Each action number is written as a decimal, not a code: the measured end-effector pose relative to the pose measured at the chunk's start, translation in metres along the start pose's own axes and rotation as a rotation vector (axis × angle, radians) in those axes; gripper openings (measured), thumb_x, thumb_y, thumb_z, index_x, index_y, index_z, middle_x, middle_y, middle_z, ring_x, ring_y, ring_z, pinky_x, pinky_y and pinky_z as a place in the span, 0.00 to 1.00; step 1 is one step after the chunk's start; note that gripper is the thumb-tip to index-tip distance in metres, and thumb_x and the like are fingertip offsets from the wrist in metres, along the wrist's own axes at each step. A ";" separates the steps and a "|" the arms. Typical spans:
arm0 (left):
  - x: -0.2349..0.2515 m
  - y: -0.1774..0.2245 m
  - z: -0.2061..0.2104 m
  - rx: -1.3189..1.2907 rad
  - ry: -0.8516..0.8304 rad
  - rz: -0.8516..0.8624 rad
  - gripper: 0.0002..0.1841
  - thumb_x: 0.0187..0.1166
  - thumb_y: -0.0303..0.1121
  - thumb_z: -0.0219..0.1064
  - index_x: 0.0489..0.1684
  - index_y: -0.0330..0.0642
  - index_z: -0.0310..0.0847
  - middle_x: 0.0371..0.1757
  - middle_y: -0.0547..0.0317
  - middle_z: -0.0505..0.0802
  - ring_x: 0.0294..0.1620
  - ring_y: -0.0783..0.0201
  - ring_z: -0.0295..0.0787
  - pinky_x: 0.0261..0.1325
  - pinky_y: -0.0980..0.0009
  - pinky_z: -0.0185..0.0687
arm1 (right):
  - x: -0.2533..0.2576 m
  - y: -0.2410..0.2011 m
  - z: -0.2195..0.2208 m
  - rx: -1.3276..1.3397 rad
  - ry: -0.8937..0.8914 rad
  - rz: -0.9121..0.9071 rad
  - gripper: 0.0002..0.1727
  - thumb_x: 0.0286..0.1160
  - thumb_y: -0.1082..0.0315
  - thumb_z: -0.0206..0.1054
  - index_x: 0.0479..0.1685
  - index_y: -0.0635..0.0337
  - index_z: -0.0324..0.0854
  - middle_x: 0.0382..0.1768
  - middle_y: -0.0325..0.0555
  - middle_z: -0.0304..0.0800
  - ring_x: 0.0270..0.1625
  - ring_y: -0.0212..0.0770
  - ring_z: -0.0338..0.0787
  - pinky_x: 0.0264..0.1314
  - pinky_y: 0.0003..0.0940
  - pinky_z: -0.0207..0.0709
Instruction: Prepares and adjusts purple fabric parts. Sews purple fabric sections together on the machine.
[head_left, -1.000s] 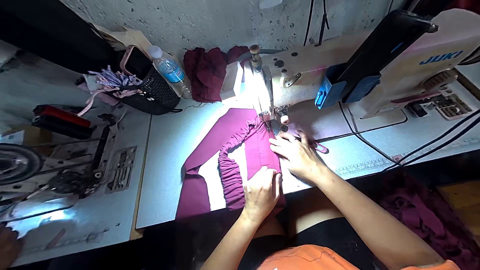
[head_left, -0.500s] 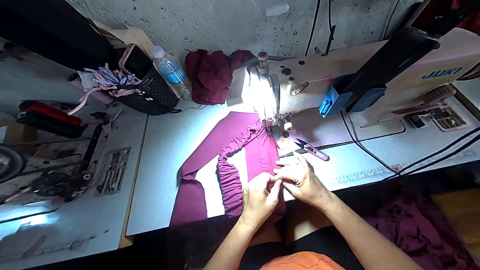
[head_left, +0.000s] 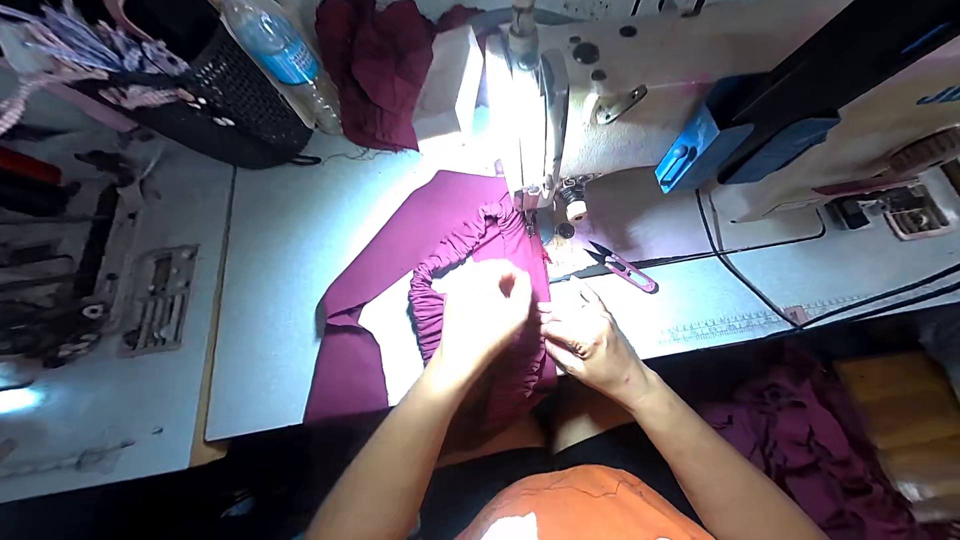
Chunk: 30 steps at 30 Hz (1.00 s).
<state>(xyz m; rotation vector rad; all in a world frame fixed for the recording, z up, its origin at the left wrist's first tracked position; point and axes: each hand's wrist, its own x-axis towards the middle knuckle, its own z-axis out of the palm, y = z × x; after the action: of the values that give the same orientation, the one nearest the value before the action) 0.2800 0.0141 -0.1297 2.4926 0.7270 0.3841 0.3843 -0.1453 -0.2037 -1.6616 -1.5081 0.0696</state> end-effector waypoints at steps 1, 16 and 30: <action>0.014 -0.002 0.001 0.035 0.048 -0.058 0.14 0.82 0.35 0.61 0.28 0.40 0.89 0.25 0.54 0.90 0.31 0.56 0.89 0.36 0.52 0.81 | -0.001 0.000 0.001 0.000 0.005 0.002 0.10 0.75 0.67 0.67 0.38 0.55 0.96 0.51 0.44 0.98 0.66 0.42 0.92 0.88 0.59 0.61; 0.072 -0.019 0.036 0.186 0.178 -0.316 0.14 0.86 0.38 0.54 0.45 0.39 0.82 0.41 0.44 0.90 0.45 0.43 0.90 0.41 0.41 0.75 | -0.003 -0.003 0.004 -0.029 0.025 0.015 0.10 0.73 0.68 0.68 0.38 0.55 0.97 0.52 0.44 0.98 0.68 0.42 0.91 0.91 0.62 0.55; 0.083 -0.011 0.034 0.346 0.055 -0.294 0.18 0.90 0.38 0.51 0.66 0.42 0.80 0.57 0.42 0.90 0.52 0.40 0.92 0.45 0.40 0.81 | 0.002 -0.003 0.002 -0.035 -0.001 0.022 0.09 0.73 0.70 0.67 0.35 0.57 0.96 0.51 0.45 0.98 0.68 0.42 0.91 0.92 0.63 0.52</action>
<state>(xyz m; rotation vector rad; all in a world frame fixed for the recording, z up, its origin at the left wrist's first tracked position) 0.3564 0.0557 -0.1537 2.6396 1.2547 0.2341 0.3810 -0.1429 -0.2022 -1.7062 -1.5000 0.0560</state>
